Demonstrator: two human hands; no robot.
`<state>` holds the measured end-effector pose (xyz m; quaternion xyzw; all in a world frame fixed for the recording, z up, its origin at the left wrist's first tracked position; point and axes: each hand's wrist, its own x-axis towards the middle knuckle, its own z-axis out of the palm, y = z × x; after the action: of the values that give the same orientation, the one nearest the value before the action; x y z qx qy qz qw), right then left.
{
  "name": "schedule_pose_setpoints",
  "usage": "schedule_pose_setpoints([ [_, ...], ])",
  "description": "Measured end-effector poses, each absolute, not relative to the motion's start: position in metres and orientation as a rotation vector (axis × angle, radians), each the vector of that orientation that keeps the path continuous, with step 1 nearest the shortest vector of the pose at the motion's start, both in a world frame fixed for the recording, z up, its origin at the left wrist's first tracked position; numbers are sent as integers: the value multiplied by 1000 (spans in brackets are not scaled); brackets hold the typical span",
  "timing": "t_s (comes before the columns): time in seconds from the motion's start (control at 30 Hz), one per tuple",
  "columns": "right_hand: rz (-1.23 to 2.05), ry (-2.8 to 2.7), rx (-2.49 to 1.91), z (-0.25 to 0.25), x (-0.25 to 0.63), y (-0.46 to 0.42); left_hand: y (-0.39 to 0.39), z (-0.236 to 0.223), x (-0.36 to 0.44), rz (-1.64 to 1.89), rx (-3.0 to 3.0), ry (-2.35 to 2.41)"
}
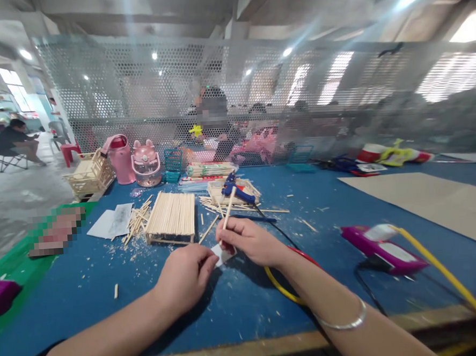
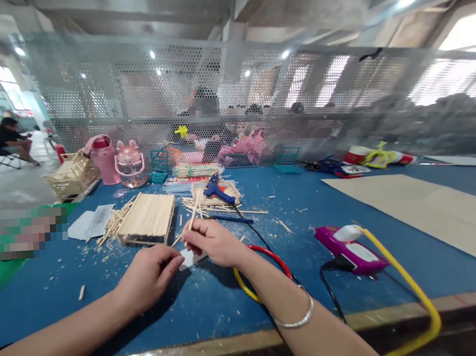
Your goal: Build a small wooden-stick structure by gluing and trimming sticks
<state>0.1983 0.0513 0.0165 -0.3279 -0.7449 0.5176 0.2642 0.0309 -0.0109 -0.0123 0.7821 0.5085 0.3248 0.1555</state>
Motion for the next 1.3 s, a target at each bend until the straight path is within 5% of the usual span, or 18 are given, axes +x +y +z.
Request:
schedule_pose_setpoints([
  [0.17, 1141, -2424, -865, 25, 200, 43, -17, -4, 27, 1205, 2787, 1377],
  [0.27, 1238, -2605, -802, 31, 194, 30, -17, -3, 27, 969, 2997, 1278],
  [0.47, 1516, -2298, -966, 39, 202, 42, -15, -5, 26, 882, 2529, 1420],
  [0.7, 208, -2473, -1895, 38, 265, 53, -10, -5, 25, 1161, 1829, 1369],
  [1.3, 164, -2204, -2167, 23, 313, -12, -8, -5, 26, 1396, 1545, 1114],
])
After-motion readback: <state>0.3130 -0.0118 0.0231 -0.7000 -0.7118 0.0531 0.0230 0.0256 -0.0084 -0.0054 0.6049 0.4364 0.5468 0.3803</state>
